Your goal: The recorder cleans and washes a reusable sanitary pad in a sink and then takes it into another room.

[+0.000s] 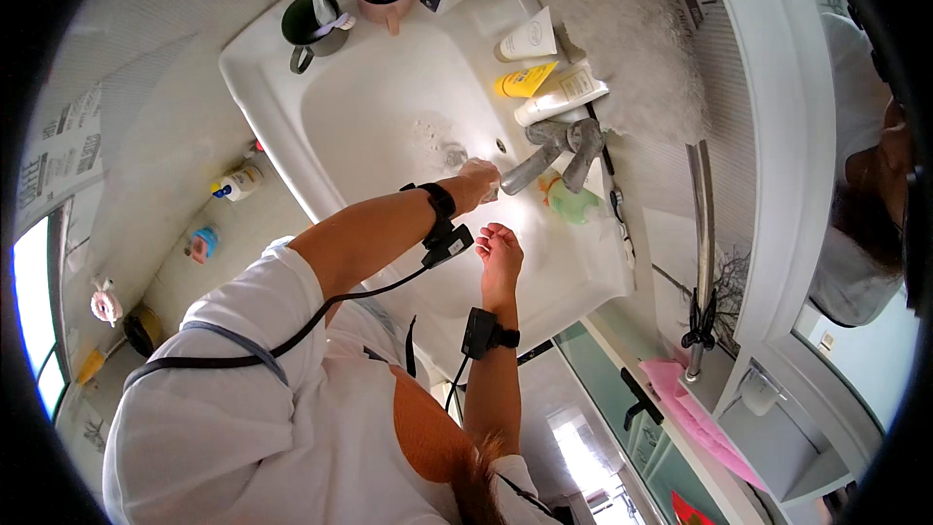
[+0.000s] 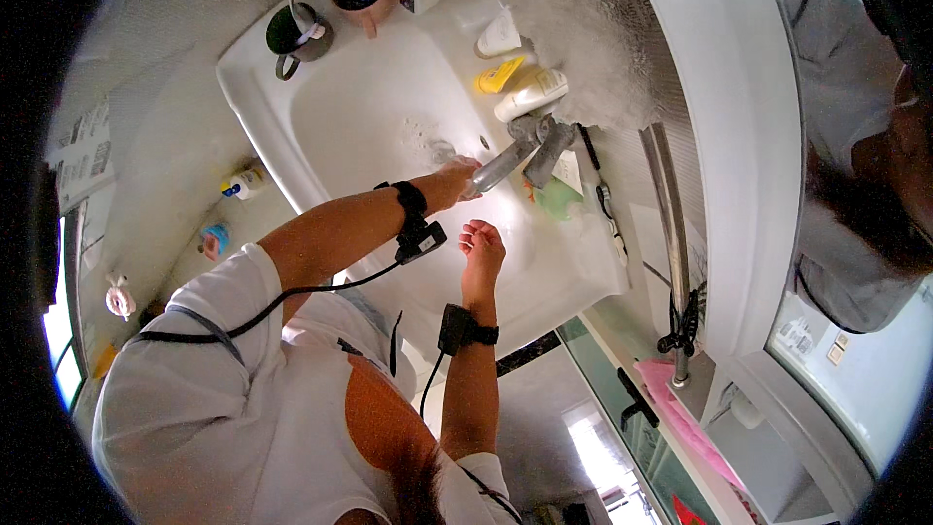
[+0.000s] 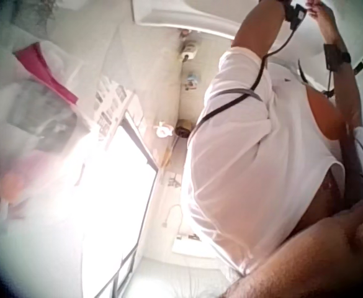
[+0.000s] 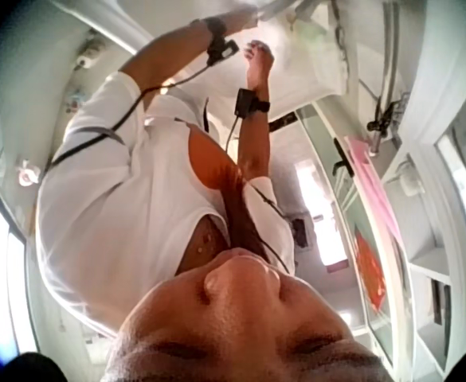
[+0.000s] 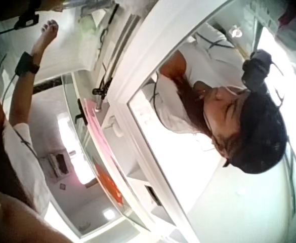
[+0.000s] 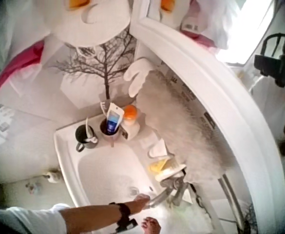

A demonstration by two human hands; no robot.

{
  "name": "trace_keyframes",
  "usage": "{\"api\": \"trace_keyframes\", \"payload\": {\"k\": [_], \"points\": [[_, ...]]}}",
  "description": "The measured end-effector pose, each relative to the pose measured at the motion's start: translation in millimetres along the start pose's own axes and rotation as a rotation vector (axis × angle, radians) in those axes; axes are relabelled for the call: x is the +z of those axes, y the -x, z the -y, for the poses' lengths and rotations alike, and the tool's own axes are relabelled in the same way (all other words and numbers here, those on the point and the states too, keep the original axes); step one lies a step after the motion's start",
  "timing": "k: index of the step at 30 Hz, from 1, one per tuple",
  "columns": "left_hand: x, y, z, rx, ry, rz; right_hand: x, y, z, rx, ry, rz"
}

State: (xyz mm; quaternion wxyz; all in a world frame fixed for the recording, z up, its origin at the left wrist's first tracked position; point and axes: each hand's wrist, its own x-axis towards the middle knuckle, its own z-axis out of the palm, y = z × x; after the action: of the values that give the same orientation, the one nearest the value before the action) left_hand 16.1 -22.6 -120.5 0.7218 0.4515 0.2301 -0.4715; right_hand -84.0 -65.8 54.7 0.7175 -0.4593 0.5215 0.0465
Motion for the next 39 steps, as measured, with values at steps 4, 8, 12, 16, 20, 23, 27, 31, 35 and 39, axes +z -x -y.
{"api": "trace_keyframes", "payload": {"k": [4,8,12,16,20,23,27,31,35,39], "points": [[47.0,52.7,-46.7,-0.243,-0.098,-0.135,-16.2,-9.5,-3.8,-0.058,-0.007,-0.012],[34.0,68.0,-66.3,-0.238,-0.012,-0.084,6.6,-16.3,5.4,-0.1,0.024,0.075],[28.0,90.4,-76.2,-0.177,0.108,-0.011,21.3,-27.2,11.4,-0.139,0.076,0.056],[17.4,100.5,-84.1,-0.198,0.249,0.183,36.5,-29.8,16.3,-0.163,0.06,0.111],[-2.4,103.1,-84.0,-0.172,0.141,0.161,42.5,-36.2,17.3,-0.103,0.038,0.267],[-12.8,111.7,-89.4,-0.1,-0.038,0.292,43.4,-37.6,11.5,-0.099,0.057,0.371],[-16.9,125.7,-95.3,-0.149,-0.149,0.014,46.8,-37.3,9.5,-0.046,-0.035,0.279],[-11.0,128.0,-83.0,0.047,-0.215,0.106,56.3,-35.4,12.5,0.009,-0.237,0.228],[17.6,139.0,-82.5,0.144,-0.35,0.103,39.6,-53.7,4.0,0.049,-0.333,0.53],[5.1,132.0,-80.0,0.167,-0.226,-0.161,29.4,-59.9,1.9,-0.088,-0.555,0.332]]}}
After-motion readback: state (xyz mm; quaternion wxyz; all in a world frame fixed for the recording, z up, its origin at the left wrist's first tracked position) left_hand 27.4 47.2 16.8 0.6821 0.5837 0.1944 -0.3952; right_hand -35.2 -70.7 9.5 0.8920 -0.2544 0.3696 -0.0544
